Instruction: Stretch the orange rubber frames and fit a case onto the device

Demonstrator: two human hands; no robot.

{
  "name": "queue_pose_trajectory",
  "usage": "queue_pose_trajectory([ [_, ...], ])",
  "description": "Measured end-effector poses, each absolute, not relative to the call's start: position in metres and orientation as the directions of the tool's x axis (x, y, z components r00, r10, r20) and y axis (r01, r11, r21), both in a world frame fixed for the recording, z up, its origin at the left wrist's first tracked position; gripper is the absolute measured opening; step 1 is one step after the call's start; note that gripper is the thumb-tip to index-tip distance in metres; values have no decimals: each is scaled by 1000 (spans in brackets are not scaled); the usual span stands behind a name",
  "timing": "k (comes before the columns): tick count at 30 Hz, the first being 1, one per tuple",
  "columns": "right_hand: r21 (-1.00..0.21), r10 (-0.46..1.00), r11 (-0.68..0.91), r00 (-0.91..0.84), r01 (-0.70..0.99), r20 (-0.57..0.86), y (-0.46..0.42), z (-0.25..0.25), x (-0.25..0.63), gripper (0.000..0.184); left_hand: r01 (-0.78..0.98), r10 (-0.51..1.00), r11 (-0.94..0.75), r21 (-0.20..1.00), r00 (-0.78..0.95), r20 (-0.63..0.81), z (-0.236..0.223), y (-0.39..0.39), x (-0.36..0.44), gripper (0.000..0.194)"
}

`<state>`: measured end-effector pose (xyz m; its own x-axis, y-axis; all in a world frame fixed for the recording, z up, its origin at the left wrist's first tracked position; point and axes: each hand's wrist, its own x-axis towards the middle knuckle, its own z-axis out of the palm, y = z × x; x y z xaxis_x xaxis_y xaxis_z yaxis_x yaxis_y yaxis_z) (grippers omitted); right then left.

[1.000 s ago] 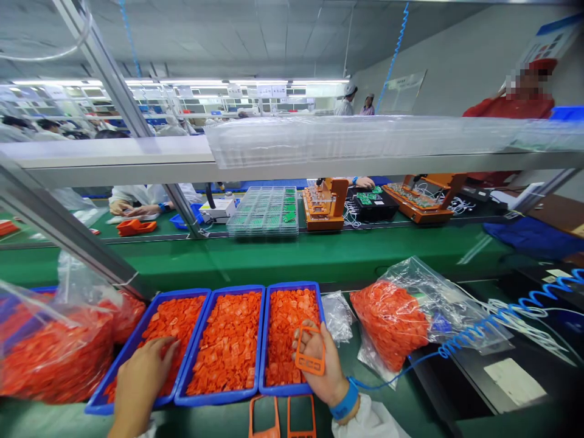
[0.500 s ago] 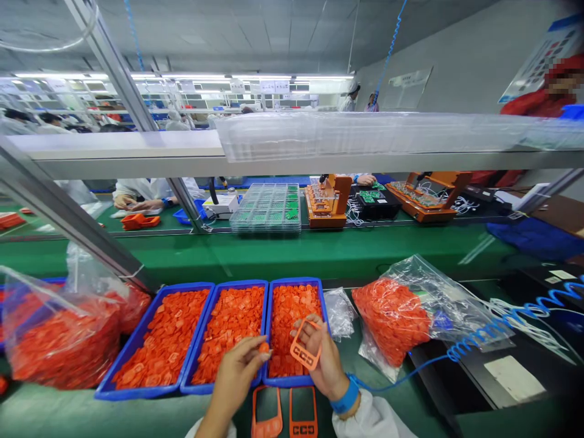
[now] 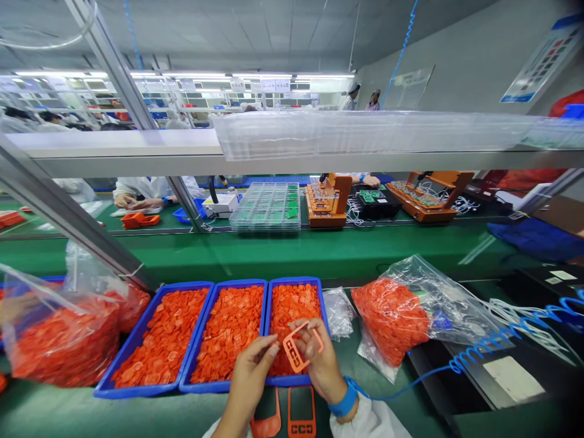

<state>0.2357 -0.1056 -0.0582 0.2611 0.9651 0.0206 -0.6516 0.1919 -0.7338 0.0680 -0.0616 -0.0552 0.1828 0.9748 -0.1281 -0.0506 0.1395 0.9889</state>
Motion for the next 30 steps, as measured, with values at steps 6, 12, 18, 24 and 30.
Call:
queue_pose_trajectory([
  [6, -786, 948, 269, 299, -556, 113, -110, -61, 232, 59, -208, 973, 227, 951, 94, -212, -49, -75, 83, 50],
  [12, -853, 931, 311, 316, -418, 185, -119, -69, 230, 54, -403, 943, 332, 853, 113, -313, -38, -94, 110, 51],
  [18, -868, 921, 332, 327, -369, 212, -122, -75, 228, 52, -427, 936, 351, 833, 144, -321, -36, -97, 120, 54],
  [24, -898, 912, 329, 345, -294, 221, -123, -80, 229, 50, -483, 905, 421, 767, 276, -323, -28, -93, 123, 46],
  [30, -901, 893, 372, 353, -222, 281, -123, -87, 228, 48, -459, 902, 418, 784, 316, -295, -32, -93, 123, 48],
])
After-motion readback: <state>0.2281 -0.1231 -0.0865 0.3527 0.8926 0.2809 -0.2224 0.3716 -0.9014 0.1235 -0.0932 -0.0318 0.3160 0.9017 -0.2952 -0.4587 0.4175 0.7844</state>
